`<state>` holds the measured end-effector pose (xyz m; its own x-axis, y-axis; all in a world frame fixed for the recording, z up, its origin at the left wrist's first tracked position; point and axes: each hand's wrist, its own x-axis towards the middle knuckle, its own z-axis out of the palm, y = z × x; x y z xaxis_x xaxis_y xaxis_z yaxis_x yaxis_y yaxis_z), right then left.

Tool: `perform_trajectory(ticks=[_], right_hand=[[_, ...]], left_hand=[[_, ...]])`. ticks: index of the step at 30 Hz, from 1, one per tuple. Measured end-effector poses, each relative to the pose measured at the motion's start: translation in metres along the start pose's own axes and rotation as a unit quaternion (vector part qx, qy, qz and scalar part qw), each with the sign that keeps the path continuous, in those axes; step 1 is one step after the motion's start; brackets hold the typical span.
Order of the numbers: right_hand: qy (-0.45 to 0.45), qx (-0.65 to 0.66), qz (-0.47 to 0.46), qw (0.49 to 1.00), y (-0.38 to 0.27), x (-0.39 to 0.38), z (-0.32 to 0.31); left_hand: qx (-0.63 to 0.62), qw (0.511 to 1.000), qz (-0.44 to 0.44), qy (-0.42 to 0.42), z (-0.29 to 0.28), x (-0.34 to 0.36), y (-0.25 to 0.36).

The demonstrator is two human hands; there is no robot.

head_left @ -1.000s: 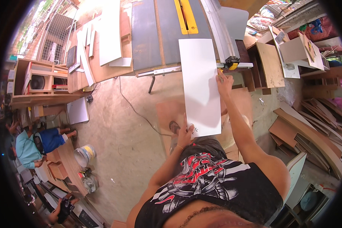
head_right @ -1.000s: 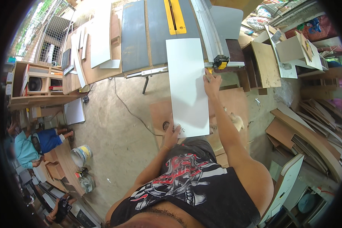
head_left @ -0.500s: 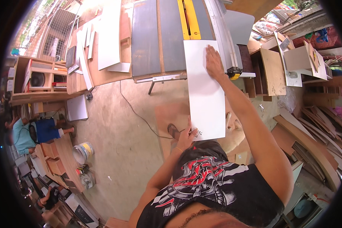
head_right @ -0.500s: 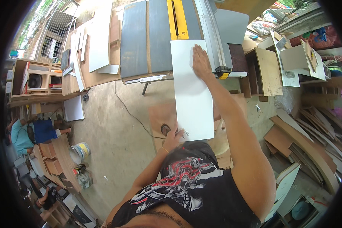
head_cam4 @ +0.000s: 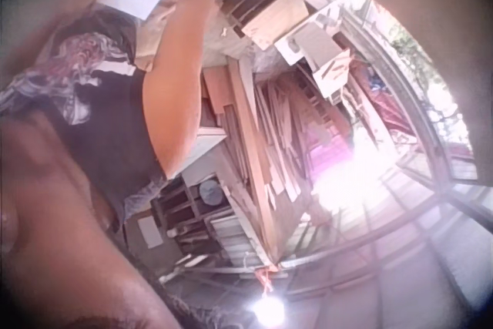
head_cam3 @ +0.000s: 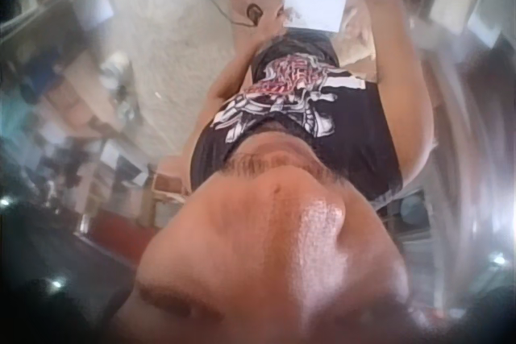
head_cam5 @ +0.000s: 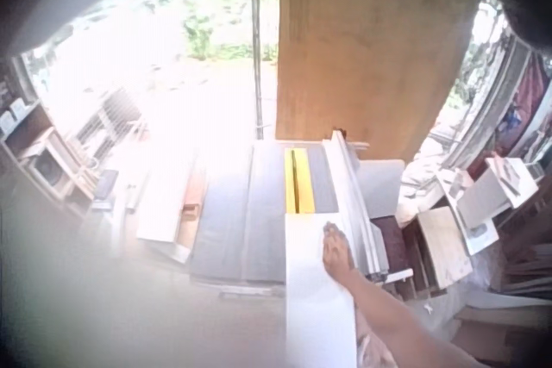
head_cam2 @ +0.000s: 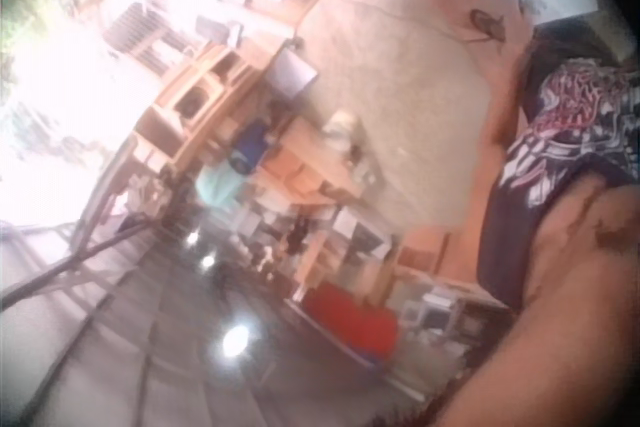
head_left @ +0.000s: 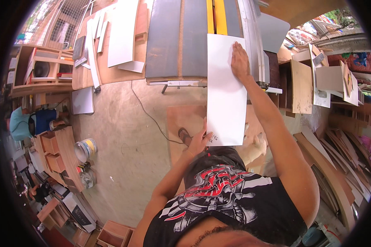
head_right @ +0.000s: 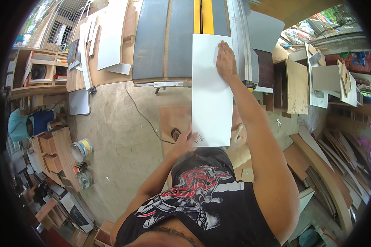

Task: The person uses a table saw to cut several pieces of wood, including reddish-brown and white panels. They guide each piece through the saw blade, then set the cut pieces aside. Other people are present in the workshop but do not assist with the cutting.

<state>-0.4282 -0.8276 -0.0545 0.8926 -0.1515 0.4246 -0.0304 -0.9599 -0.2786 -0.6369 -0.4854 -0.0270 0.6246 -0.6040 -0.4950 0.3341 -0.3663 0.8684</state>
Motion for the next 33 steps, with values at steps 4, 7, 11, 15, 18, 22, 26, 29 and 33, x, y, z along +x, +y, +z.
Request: perform_trajectory(ticks=[4, 7, 11, 15, 18, 22, 26, 29, 33], right_hand=[[0.002, -0.006, -0.003, 1.000, 0.007, 0.012, 0.008], [0.010, -0.005, -0.007, 1.000, 0.012, 0.023, 0.013], [0.004, -0.017, -0.003, 1.000, 0.017, 0.036, 0.018], [0.004, -0.023, -0.012, 1.000, 0.019, 0.042, 0.019], [0.005, -0.027, -0.011, 1.000, 0.022, 0.047, 0.022], [0.002, -0.028, -0.012, 1.000, 0.030, 0.053, 0.027], [0.007, -0.032, -0.009, 0.999, 0.029, 0.059, 0.031], [0.007, -0.030, -0.008, 1.000, 0.032, 0.065, 0.035], [0.017, -0.023, -0.010, 1.000, 0.036, 0.072, 0.038]], left_hand=[[-0.036, 0.998, 0.057, 0.020, 0.002, 0.017, -0.011], [-0.040, 0.998, 0.050, 0.021, -0.003, 0.026, 0.003], [-0.037, 0.997, 0.069, 0.023, -0.006, 0.042, 0.000], [-0.020, 0.997, 0.068, 0.026, -0.009, 0.046, 0.006], [-0.021, 0.999, 0.040, 0.012, -0.012, 0.052, 0.010], [0.002, 0.997, 0.067, 0.031, -0.013, 0.061, 0.007], [-0.024, 0.999, 0.044, 0.021, -0.017, 0.064, 0.017], [-0.039, 0.997, 0.053, 0.028, -0.020, 0.065, 0.027], [-0.008, 0.994, 0.095, 0.056, -0.019, 0.073, 0.023]])
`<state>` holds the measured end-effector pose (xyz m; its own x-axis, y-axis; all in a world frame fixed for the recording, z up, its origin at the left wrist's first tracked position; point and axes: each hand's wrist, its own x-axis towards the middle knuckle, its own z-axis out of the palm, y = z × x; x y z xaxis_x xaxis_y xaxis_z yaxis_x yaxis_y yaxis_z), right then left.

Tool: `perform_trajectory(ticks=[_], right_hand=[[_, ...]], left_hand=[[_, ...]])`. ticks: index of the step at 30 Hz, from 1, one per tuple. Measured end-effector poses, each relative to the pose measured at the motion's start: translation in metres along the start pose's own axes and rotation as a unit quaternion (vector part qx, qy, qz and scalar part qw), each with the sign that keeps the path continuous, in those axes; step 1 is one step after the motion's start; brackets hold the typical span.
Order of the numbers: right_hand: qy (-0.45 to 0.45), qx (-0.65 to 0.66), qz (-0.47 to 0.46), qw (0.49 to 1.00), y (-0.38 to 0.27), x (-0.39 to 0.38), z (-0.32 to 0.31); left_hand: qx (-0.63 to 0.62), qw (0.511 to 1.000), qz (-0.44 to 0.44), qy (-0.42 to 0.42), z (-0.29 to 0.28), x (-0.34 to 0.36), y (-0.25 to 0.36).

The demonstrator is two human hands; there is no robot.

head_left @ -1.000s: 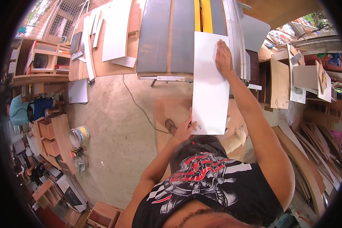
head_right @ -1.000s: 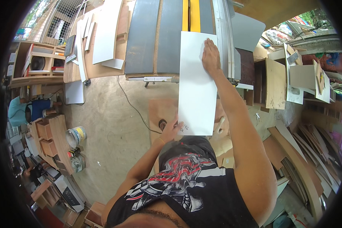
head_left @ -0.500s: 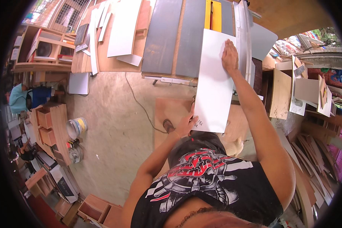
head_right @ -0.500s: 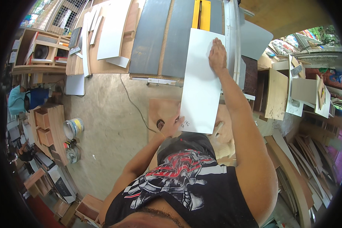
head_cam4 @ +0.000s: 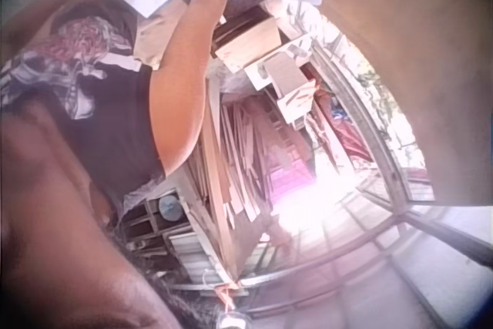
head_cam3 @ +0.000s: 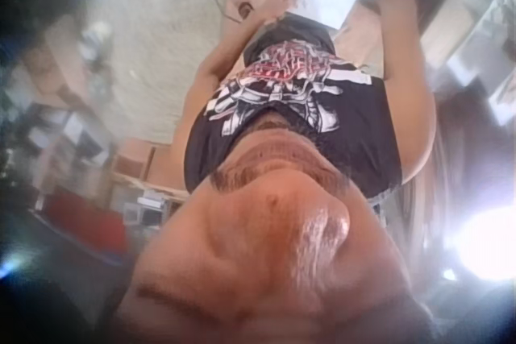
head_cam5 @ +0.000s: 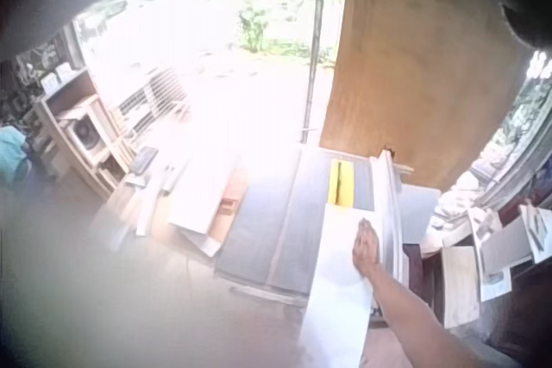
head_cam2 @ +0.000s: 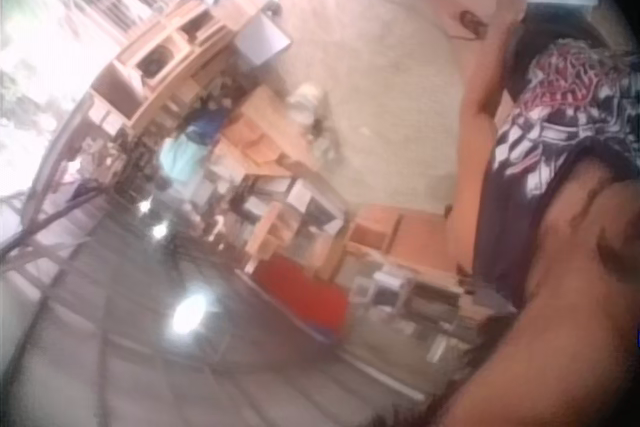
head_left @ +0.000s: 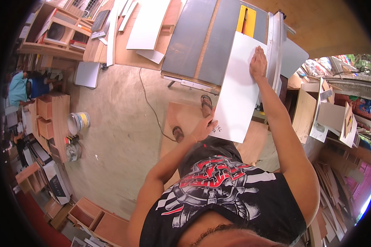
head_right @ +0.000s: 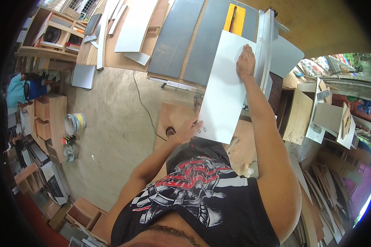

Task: The person uses a table saw to cut several pieces of wood, including reddish-brown and white panels. They guide each piece through the saw blade, then set the cut pieces aside. Other people are present in the workshop but do not assist with the cutting.

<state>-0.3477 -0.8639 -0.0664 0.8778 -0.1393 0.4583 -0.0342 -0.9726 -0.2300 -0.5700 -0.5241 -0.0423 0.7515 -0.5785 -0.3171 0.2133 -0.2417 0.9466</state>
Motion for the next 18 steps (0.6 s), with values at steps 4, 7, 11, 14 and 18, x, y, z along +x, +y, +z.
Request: perform_trajectory(ticks=[4, 7, 11, 14, 18], right_hand=[[0.008, 0.002, -0.012, 1.000, 0.006, 0.010, 0.006], [0.013, -0.004, -0.025, 1.000, 0.007, 0.018, 0.011], [0.007, -0.003, -0.020, 1.000, 0.021, 0.028, 0.020], [0.002, -0.004, -0.020, 1.000, 0.024, 0.032, 0.024], [0.004, 0.001, -0.032, 0.999, 0.025, 0.045, 0.028]], left_hand=[[0.004, 1.000, 0.002, 0.008, -0.001, 0.010, -0.001], [0.003, 1.000, -0.011, 0.006, -0.003, 0.016, -0.004], [-0.027, 0.999, -0.039, 0.002, -0.007, 0.032, 0.004], [-0.027, 0.999, -0.036, 0.007, -0.010, 0.037, 0.014], [-0.052, 0.998, -0.023, 0.013, -0.012, 0.049, 0.017]])
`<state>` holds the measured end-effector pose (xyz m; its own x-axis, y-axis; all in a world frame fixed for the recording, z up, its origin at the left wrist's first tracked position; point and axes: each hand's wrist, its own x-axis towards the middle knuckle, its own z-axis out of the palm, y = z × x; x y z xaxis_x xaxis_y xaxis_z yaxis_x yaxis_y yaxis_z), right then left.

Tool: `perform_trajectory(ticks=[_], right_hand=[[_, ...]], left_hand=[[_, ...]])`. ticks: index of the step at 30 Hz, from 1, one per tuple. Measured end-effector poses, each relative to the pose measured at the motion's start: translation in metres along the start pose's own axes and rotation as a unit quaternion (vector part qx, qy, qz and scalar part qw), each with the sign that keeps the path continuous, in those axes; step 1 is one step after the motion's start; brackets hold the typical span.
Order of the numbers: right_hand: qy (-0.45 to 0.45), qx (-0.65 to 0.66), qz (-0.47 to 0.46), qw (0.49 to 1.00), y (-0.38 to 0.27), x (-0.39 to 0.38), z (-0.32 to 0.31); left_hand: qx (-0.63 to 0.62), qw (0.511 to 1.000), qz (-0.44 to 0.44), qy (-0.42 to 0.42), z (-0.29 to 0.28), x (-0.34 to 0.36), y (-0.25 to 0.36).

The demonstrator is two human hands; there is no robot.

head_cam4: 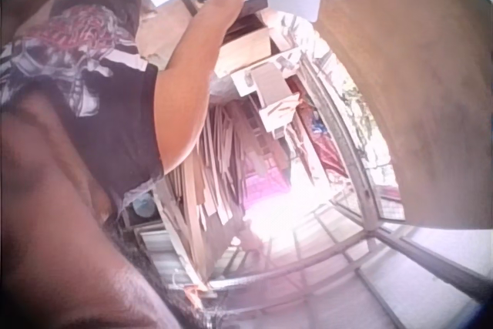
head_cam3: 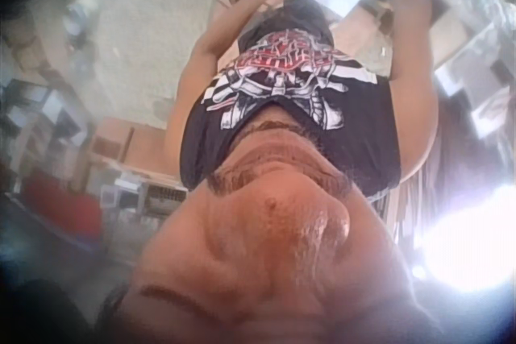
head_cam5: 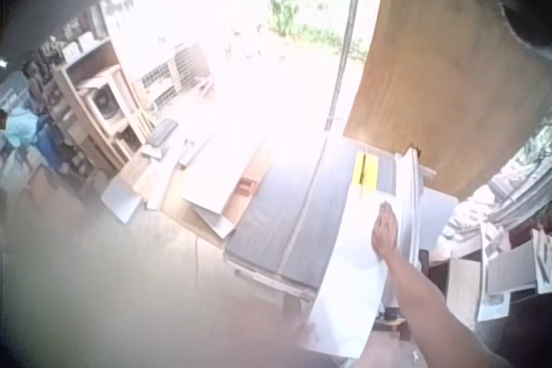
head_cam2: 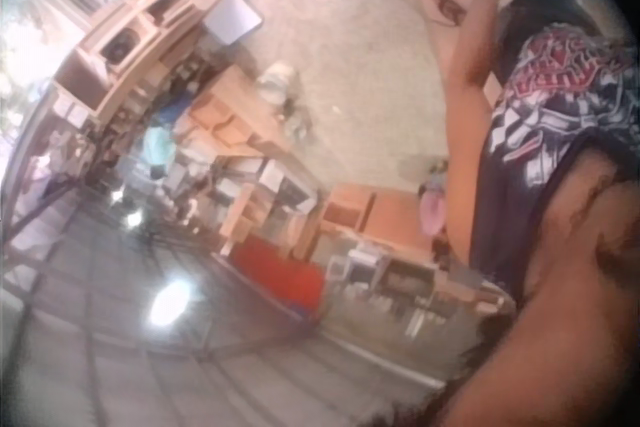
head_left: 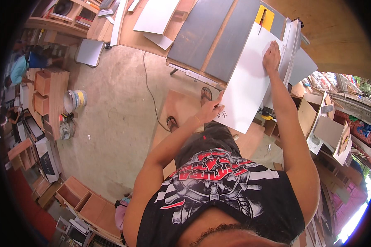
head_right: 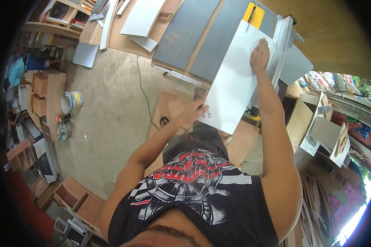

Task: The person uses a table saw to cut several pieces of wood, including reddish-brown and white panels. They guide each piece through the saw blade, then set the cut pieces aside. Other people are present in the workshop but do not assist with the cutting.

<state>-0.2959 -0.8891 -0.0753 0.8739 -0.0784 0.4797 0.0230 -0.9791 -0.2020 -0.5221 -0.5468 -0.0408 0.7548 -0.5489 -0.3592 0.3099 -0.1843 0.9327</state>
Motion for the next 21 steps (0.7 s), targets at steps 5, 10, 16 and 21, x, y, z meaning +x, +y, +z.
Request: perform_trajectory(ticks=[5, 10, 16, 21], right_hand=[[-0.002, 0.005, 0.006, 1.000, 0.010, 0.010, 0.005], [0.002, 0.014, 0.009, 1.000, 0.008, 0.023, 0.010], [0.012, -0.001, -0.010, 1.000, 0.024, 0.035, 0.020], [0.012, 0.003, -0.005, 1.000, 0.032, 0.044, 0.025]], left_hand=[[0.007, 1.000, -0.008, -0.006, -0.003, 0.012, 0.011], [0.017, 0.999, 0.024, 0.013, -0.002, 0.027, -0.002], [0.019, 1.000, 0.006, -0.008, -0.008, 0.039, 0.014], [0.050, 0.999, 0.012, -0.005, -0.011, 0.049, 0.018]])
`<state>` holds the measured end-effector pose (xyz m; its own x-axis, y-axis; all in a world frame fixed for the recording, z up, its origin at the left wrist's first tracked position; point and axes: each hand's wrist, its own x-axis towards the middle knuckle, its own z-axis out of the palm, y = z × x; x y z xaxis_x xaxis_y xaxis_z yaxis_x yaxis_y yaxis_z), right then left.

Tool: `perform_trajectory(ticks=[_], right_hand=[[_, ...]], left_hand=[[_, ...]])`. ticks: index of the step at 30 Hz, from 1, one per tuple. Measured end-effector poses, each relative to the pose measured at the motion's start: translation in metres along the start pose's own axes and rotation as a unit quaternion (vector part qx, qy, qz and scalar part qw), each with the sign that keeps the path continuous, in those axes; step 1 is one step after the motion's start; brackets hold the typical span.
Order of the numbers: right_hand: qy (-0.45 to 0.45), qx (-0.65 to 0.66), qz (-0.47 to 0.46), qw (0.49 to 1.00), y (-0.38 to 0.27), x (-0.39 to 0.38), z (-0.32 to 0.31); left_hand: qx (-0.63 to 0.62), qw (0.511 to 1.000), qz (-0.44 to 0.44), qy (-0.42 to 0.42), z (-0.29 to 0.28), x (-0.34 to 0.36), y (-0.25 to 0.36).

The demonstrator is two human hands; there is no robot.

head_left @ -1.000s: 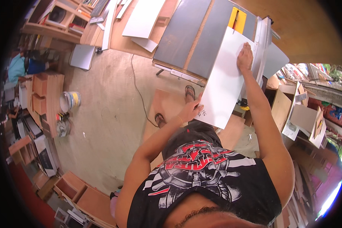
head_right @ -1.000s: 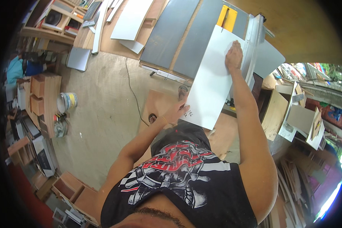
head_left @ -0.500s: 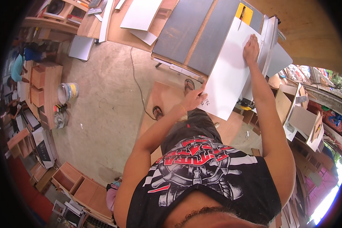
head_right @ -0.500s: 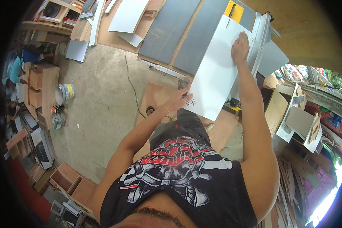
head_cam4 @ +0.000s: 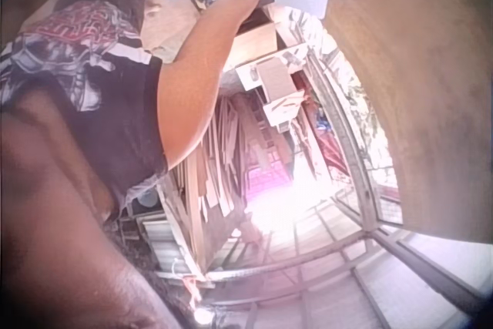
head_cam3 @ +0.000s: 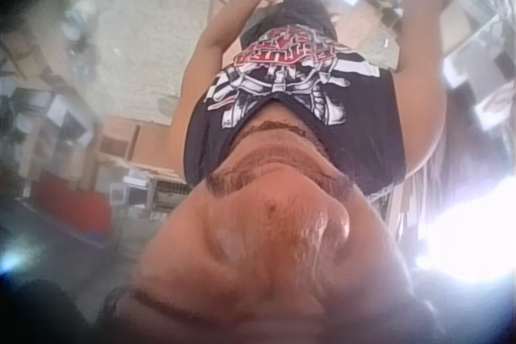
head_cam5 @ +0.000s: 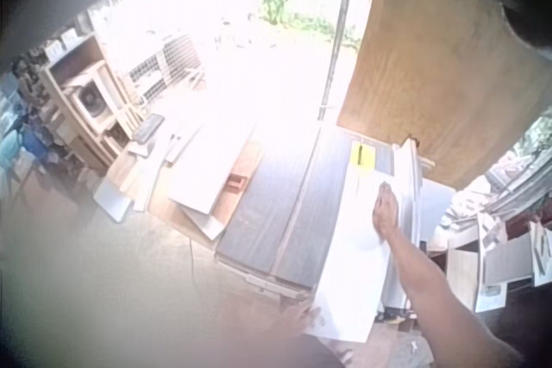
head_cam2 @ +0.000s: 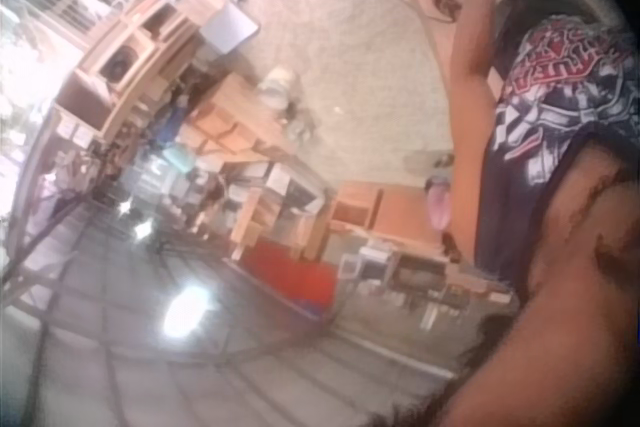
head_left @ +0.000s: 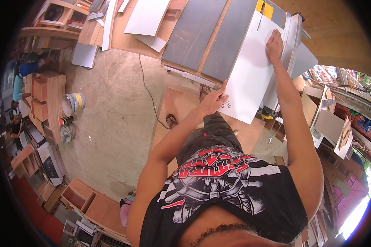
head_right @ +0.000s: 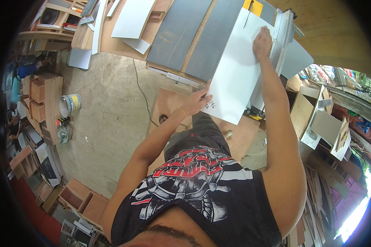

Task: The person uses a table saw to cut several pieces of wood, including reddish-brown and white panels. They guide each piece through the saw blade, then set the cut pieces aside. Other people are present in the workshop but do not assist with the cutting.

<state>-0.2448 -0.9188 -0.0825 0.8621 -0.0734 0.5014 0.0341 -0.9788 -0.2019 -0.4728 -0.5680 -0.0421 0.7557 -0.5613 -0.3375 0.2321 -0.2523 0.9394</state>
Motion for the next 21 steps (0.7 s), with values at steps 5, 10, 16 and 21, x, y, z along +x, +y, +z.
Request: perform_trajectory(ticks=[5, 10, 16, 21], right_hand=[[-0.018, -0.003, 0.015, 1.000, 0.005, 0.008, 0.005], [-0.023, 0.000, 0.020, 1.000, 0.008, 0.014, 0.010], [-0.009, 0.002, 0.015, 1.000, 0.017, 0.010, 0.012], [0.006, -0.007, -0.003, 1.000, 0.011, 0.013, 0.011]], left_hand=[[0.029, 0.999, 0.014, 0.004, -0.004, 0.010, 0.007], [0.093, 0.995, 0.017, 0.028, -0.002, 0.017, -0.002], [0.317, 0.948, -0.015, 0.007, -0.014, -0.003, 0.030], [0.286, 0.931, 0.189, 0.122, -0.010, -0.027, 0.003]])
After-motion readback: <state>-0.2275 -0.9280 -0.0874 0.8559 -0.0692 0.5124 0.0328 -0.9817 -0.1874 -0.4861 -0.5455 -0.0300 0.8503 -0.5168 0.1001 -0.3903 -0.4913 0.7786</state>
